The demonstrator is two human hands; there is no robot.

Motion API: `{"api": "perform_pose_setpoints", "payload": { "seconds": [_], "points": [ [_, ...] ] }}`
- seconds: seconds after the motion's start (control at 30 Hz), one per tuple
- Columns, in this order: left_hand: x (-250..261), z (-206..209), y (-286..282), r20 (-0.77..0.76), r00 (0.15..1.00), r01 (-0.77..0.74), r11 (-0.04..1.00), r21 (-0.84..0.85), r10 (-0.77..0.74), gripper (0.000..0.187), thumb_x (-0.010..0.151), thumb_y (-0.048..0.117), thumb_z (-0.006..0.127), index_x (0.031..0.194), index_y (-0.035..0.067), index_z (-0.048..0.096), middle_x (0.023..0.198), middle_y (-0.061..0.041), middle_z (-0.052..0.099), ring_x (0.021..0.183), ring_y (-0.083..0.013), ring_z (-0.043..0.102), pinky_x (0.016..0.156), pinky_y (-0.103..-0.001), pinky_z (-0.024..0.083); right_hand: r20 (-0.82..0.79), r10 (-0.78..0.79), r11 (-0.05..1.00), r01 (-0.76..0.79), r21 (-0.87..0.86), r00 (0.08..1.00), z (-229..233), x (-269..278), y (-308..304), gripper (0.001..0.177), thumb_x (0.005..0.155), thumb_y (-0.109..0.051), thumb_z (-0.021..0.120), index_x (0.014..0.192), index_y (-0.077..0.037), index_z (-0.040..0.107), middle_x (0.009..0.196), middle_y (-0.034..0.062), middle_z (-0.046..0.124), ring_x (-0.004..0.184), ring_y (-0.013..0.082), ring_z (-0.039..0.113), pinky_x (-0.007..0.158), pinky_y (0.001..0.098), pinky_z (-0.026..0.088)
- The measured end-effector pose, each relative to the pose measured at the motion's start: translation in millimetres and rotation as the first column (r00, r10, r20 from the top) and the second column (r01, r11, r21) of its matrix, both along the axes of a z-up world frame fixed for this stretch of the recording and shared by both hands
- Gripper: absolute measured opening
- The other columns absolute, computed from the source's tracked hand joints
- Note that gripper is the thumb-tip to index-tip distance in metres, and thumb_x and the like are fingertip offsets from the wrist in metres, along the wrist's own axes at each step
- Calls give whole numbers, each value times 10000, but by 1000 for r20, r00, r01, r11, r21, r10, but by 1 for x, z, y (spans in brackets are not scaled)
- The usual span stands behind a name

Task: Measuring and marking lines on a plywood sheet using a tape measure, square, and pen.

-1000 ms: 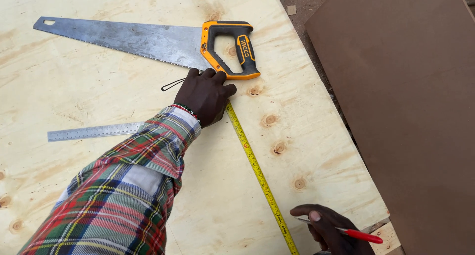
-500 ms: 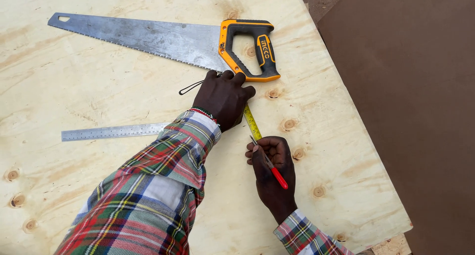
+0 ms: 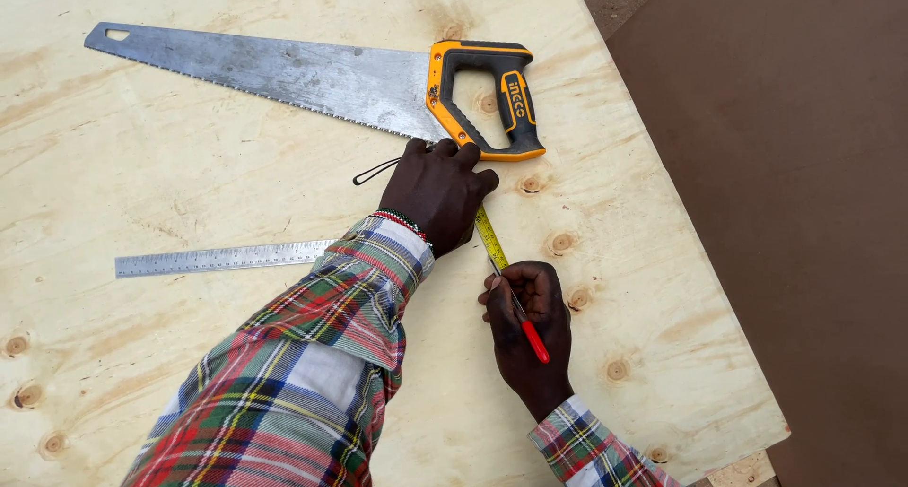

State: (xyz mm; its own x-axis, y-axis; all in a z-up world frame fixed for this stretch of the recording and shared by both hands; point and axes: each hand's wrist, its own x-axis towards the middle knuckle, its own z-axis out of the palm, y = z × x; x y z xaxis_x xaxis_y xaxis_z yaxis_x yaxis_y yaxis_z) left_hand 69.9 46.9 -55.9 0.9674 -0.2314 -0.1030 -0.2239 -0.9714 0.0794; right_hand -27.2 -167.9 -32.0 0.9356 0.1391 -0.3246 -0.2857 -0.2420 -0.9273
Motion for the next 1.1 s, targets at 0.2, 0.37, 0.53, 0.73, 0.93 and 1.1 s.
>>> {"api": "perform_pose_setpoints", "payload": {
  "seconds": [0.2, 0.37, 0.53, 0.73, 0.93, 1.1],
  "points": [
    [-2, 11, -2, -89, 996, -11, 999, -46, 7, 318, 1032, 240, 800, 1339, 258, 883, 1391, -139, 799, 1391, -444, 772, 1051, -580, 597, 65, 24, 998, -27, 53, 998, -1, -4, -1, 163, 1170, -145, 702, 1231, -10, 633, 1055, 164, 783, 956, 192, 817, 789, 303, 715],
    [-2, -23, 1, 116, 993, 13, 1000, 15, -14, 202, 994, 318, 734, 1158, 290, 848, 1205, -59, 756, 1047, -363, 766, 845, -557, 551, -51, -26, 994, 20, -108, 998, 5, 0, 4, 159, 1096, -259, 734, 1191, -140, 689, 1108, 50, 887, 900, 151, 880, 719, 343, 738],
    [-1, -21, 0, 85, 996, 7, 1000, 24, -9, 190, 987, 308, 740, 1147, 283, 840, 1192, -58, 748, 1039, -368, 755, 815, -563, 547, -72, -20, 996, 14, -83, 997, 1, -1, 4, 144, 1115, -261, 725, 1180, -138, 688, 1125, 62, 882, 921, 164, 877, 729, 345, 719],
    [-2, -24, 3, 100, 995, 21, 999, 26, -23, 187, 973, 333, 774, 1147, 292, 826, 1179, -49, 735, 1033, -361, 763, 822, -560, 553, -36, 1, 998, -3, -57, 999, -2, -3, 3, 144, 1116, -250, 725, 1187, -132, 682, 1122, 73, 866, 933, 180, 878, 764, 332, 720],
    [-2, -21, 1, 88, 996, 8, 1000, 14, -9, 198, 955, 305, 762, 1142, 295, 827, 1203, -50, 741, 1075, -366, 752, 833, -567, 544, -16, 30, 997, -31, -69, 999, -3, -2, 0, 145, 1113, -245, 726, 1185, -135, 668, 1101, 66, 882, 932, 191, 894, 824, 347, 729],
    [-3, -23, 0, 88, 996, 4, 1000, 15, -5, 199, 978, 307, 738, 1158, 292, 820, 1208, -54, 741, 1082, -365, 748, 845, -571, 541, -22, 8, 1000, -9, -29, 1000, -5, -4, 1, 133, 1129, -235, 723, 1195, -130, 674, 1115, 73, 864, 929, 174, 862, 797, 333, 703]
  ]
}}
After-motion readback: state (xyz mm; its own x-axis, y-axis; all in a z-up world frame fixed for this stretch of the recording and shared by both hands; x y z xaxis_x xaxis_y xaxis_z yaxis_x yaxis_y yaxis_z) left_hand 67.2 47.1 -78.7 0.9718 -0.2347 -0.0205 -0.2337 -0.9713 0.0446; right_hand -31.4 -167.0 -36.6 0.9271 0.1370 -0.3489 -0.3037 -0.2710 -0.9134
